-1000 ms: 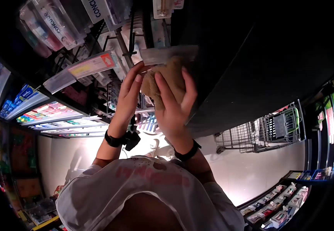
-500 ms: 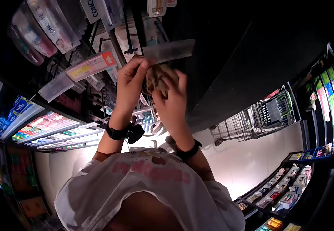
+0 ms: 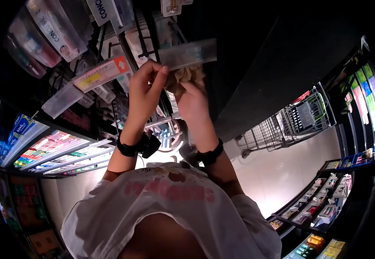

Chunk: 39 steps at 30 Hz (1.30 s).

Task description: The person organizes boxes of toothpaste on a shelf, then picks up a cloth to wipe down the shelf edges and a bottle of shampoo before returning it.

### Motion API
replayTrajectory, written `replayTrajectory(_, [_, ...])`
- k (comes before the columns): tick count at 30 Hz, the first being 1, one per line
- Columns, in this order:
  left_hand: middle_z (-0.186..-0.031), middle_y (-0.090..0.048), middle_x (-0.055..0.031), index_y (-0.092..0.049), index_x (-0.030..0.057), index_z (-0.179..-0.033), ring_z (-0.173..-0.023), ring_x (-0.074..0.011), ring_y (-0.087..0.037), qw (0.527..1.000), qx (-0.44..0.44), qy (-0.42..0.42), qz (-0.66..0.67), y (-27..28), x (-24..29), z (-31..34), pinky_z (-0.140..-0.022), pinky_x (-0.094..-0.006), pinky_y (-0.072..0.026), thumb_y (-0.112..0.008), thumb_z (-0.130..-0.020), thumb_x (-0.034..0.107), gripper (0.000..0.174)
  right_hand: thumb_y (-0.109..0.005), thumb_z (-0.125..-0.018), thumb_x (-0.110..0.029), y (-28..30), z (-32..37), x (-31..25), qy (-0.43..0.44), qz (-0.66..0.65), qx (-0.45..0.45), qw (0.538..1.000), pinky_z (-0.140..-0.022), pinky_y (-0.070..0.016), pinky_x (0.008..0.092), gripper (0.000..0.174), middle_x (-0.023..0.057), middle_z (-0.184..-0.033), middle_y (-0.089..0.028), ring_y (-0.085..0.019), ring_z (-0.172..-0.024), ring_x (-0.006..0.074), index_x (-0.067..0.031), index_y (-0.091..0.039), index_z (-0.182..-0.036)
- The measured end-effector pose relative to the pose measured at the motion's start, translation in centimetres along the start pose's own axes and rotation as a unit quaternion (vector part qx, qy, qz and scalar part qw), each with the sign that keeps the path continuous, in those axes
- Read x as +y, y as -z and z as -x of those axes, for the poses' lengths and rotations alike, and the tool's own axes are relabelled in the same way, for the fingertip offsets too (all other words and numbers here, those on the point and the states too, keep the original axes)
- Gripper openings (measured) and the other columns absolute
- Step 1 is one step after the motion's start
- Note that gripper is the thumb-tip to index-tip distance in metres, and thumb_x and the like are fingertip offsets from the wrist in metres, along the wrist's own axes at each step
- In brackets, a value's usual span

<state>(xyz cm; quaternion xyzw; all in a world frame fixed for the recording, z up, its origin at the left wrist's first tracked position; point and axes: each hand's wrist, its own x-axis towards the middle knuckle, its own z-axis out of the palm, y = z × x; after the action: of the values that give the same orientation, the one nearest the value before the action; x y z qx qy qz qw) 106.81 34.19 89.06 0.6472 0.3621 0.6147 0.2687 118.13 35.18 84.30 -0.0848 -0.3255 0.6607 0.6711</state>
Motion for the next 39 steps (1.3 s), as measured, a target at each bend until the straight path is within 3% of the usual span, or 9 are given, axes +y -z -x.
replayTrajectory(14, [-0.061,-0.049,-0.0023,-0.053,-0.0015,-0.075,-0.054,-0.0044,-0.045,0.999,0.009,0.027,0.022,-0.5,0.1,0.2,-0.046,-0.0205,-0.0356,-0.057,-0.084,0.01,0.016,-0.044,-0.077,0.003,1.4,0.9,1.0,-0.019,0.047,0.022,0.998,-0.084,-0.047,0.0341,0.038,0.0094,-0.111,-0.052,-0.054,-0.102,0.0209,-0.0008,-0.046,-0.114])
replayTrajectory(16, [-0.058,-0.049,-0.0015,-0.053,-0.0008,-0.075,-0.055,-0.0037,-0.045,0.999,-0.001,0.036,0.028,-0.2,0.1,-0.1,-0.046,-0.0198,-0.0352,-0.057,-0.085,0.011,0.016,-0.048,-0.077,0.002,2.5,2.4,1.8,0.027,0.235,0.06,0.97,-0.085,-0.047,0.0342,0.035,0.0096,-0.11,-0.053,-0.053,-0.102,0.0212,0.0005,-0.049,-0.112])
replayTrajectory(17, [-0.057,-0.049,-0.0011,-0.052,-0.0004,-0.075,-0.054,-0.0037,-0.045,1.0,-0.01,0.023,0.006,0.0,-0.5,-0.3,-0.047,-0.0196,-0.035,-0.056,-0.085,0.011,0.016,-0.052,-0.078,0.001,1.5,3.3,2.2,0.015,0.069,0.119,0.99,-0.085,-0.0466,0.0314,0.032,0.0105,-0.112,-0.051,-0.053,-0.103,0.0201,0.003,-0.051,-0.11])
replayTrajectory(18, [-0.057,-0.049,-0.0011,-0.052,-0.0004,-0.075,-0.054,-0.0037,-0.045,1.0,-0.01,0.021,0.008,0.1,-0.7,-0.4,-0.047,-0.0196,-0.035,-0.056,-0.085,0.011,0.016,-0.054,-0.076,0.0,1.7,3.9,2.2,0.075,0.215,0.067,0.971,-0.086,-0.0439,0.0313,0.03,0.0139,-0.115,-0.047,-0.052,-0.103,0.023,0.0012,-0.056,-0.106])
replayTrajectory(21, [-0.057,-0.048,-0.0008,-0.051,-0.0002,-0.074,-0.054,-0.0037,-0.043,1.0,-0.026,-0.003,0.013,0.1,-0.9,-0.5,-0.049,-0.0195,-0.0342,-0.056,-0.085,0.011,0.017,-0.058,-0.071,-0.002,-0.9,5.5,-0.1,0.324,0.645,0.052,0.69,-0.087,-0.0399,0.035,0.029,0.0176,-0.115,-0.041,-0.047,-0.102,0.0309,-0.0076,-0.065,-0.099])
replayTrajectory(27, [-0.059,-0.049,0.0,-0.051,-0.0005,-0.074,-0.054,-0.0034,-0.042,0.998,-0.029,0.024,0.04,0.0,-0.9,-0.2,-0.049,-0.0194,-0.034,-0.055,-0.085,0.009,0.015,-0.053,-0.076,-0.001,-5.7,2.7,-4.3,0.373,0.792,0.046,0.48,-0.088,-0.0397,0.0365,0.038,0.02,-0.12,-0.04,-0.046,-0.106,0.0345,-0.0063,-0.057,-0.113])
replayTrajectory(32, [-0.059,-0.05,-0.0002,-0.051,-0.0008,-0.074,-0.055,-0.0033,-0.043,0.999,-0.033,-0.011,0.029,0.0,-1.1,-0.4,-0.047,-0.019,-0.0338,-0.055,-0.085,0.009,0.015,-0.054,-0.072,0.001,-3.2,2.5,-2.4,0.29,0.833,0.092,0.461,-0.067,-0.0516,0.0376,0.053,0.0226,-0.118,-0.042,-0.057,-0.087,0.039,0.0001,-0.041,-0.123])
replayTrajectory(34, [-0.058,-0.05,-0.0004,-0.05,-0.0008,-0.074,-0.055,-0.0035,-0.044,0.999,-0.041,0.001,0.032,0.1,-0.8,-0.5,-0.047,-0.019,-0.0343,-0.055,-0.085,0.009,0.015,-0.053,-0.074,-0.002,-2.0,3.4,-2.3,0.136,0.828,0.06,0.541,-0.072,-0.0508,0.0368,0.048,0.0227,-0.114,-0.044,-0.057,-0.089,0.0372,0.0025,-0.042,-0.121])
replayTrajectory(39, [-0.065,-0.046,0.0028,-0.049,0.0003,-0.076,-0.062,-0.0032,-0.039,0.999,-0.047,0.014,0.005,0.2,-0.1,-0.5,-0.054,-0.019,-0.0316,-0.053,-0.088,0.012,0.017,-0.055,-0.075,-0.004,-0.3,5.0,-1.8,0.176,0.742,0.042,0.645,-0.079,-0.0453,0.0392,0.048,0.0231,-0.113,-0.045,-0.053,-0.097,0.0382,0.0003,-0.045,-0.121])
